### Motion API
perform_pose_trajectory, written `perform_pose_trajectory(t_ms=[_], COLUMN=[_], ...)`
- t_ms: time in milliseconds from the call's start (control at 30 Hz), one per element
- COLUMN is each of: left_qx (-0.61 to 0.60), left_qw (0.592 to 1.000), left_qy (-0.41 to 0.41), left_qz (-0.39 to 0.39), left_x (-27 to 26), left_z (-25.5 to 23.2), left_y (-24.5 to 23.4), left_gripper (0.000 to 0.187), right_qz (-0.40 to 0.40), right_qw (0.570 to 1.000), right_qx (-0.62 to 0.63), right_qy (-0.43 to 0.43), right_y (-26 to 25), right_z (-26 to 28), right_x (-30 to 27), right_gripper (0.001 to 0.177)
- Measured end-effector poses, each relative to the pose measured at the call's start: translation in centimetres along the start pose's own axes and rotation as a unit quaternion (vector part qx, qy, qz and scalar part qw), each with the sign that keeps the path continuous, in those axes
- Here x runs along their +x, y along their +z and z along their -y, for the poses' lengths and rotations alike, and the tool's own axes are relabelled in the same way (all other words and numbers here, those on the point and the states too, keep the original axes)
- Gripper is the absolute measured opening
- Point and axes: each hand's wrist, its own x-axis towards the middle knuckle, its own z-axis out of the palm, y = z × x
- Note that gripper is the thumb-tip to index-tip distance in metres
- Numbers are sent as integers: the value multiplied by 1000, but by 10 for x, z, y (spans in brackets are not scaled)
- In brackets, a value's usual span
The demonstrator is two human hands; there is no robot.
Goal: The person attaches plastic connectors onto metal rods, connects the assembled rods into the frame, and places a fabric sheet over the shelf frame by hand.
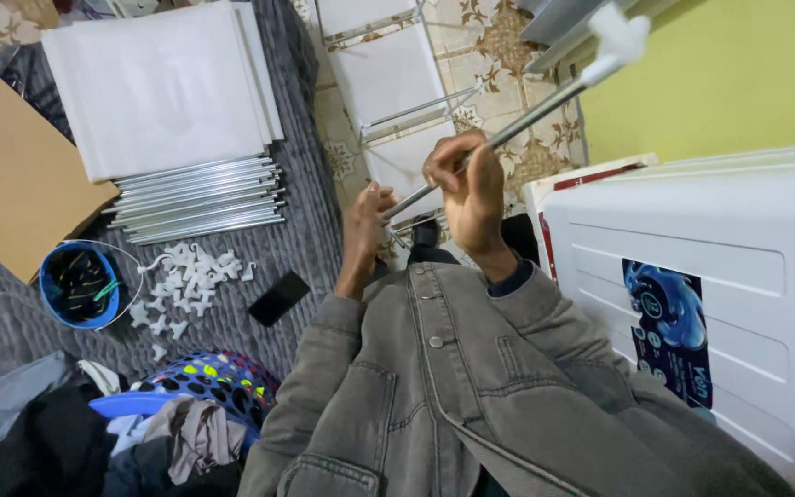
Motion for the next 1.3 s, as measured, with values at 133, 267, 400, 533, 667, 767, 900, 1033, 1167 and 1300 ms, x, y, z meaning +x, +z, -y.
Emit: perform_pose_trajectory(t_ms=[133,267,400,533,667,767,900,1033,1167,1300], left_qx=[79,-46,121,340,270,178,146,148,108,90], left_qw=[996,993,975,914,954,976,982,981,985,984], left_qy=[34,74,156,220,116,99,95,108,124,152], left_qz=[37,86,101,17,-60,-74,-73,-69,-59,-34], left_x=[-13,-32,-40,-42,-38,-37,-42,-45,-47,-49], left_z=[-71,-141,-162,-134,-106,-105,-119,-126,-132,-139], left_y=[-12,-29,-27,-15,-28,-44,-58,-63,-73,-82], left_gripper=[58,64,61,52,51,51,50,54,50,51], right_qz=[114,196,196,198,126,-44,-123,-123,-65,-31], right_qw=[962,887,862,833,836,811,818,902,955,958], right_qx=[-247,-417,-467,-516,-528,-572,-552,-413,-287,-245], right_qy=[-17,-44,-16,-11,-86,-115,-104,19,33,146], right_y=[-21,-42,-49,-58,-83,-122,-154,-164,-169,-165], right_z=[-6,-19,-20,-12,-7,7,24,29,24,31], right_x=[-6,-15,-23,-17,-14,-10,-1,-4,-7,0], right_gripper=[61,52,31,24,21,18,20,24,32,36])
